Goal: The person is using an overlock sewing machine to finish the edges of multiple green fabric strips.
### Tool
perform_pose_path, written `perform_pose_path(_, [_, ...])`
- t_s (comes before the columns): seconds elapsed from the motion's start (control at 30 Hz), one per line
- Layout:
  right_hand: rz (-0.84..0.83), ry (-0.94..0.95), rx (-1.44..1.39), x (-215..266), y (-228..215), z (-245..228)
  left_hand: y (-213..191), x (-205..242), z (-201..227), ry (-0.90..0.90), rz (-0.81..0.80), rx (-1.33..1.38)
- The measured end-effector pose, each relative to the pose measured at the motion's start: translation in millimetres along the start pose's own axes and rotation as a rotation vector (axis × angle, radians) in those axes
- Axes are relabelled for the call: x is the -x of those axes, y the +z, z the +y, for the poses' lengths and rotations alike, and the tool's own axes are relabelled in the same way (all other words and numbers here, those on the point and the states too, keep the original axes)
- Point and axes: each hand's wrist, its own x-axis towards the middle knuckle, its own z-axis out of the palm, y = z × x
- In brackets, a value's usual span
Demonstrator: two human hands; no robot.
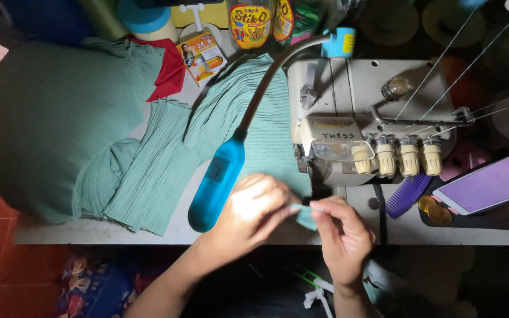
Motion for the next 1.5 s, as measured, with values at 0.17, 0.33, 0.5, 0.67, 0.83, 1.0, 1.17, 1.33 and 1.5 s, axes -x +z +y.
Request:
perform_pose_path(0.17, [0.011, 0.079, -0.203, 19.0, -20.0, 12.4, -4.2, 7.3, 9.8, -0.182, -0.264, -0.141])
perform_pose_path(0.33, [0.173, 0.244, -0.070, 17.0, -30.9, 20.7, 12.0, -6.0, -22.9, -0.208, -0.101, -0.142])
perform_pose_path(0.5, [0.110, 0.248, -0.017, 18.6, -32.5, 22.5, 10.7, -10.0, -30.2, -0.277, -0.106, -0.176])
perform_pose_path(0.67, [0.088, 0.213, 0.064, 15.0, -24.6, 21.2, 7.1, -11.6, -30.4, -0.275, -0.106, -0.132])
perform_pose_path(0.83, [0.028, 0.052, 0.172, 3.4, -14.2, 16.8, 3.1, -13.2, -26.7, -0.256, -0.098, -0.133])
perform_pose_path(1.0, [-0.122, -0.350, 0.539, -12.4, -7.0, 13.0, 4.3, -12.0, -26.1, -0.220, -0.086, -0.228])
perform_pose_path(1.17, [-0.143, -0.412, 0.573, -13.9, -4.5, 20.3, 9.3, -9.0, -29.2, -0.200, -0.069, -0.244])
perform_pose_path(1.33, [-0.138, -0.400, 0.569, -16.6, -6.1, 16.6, 4.2, -6.3, -39.1, -0.012, -0.079, -0.292])
perform_pose_path(1.5, [-0.159, -0.365, 0.553, -19.7, -6.9, 15.0, -0.4, -0.1, -46.8, 0.167, -0.109, -0.451])
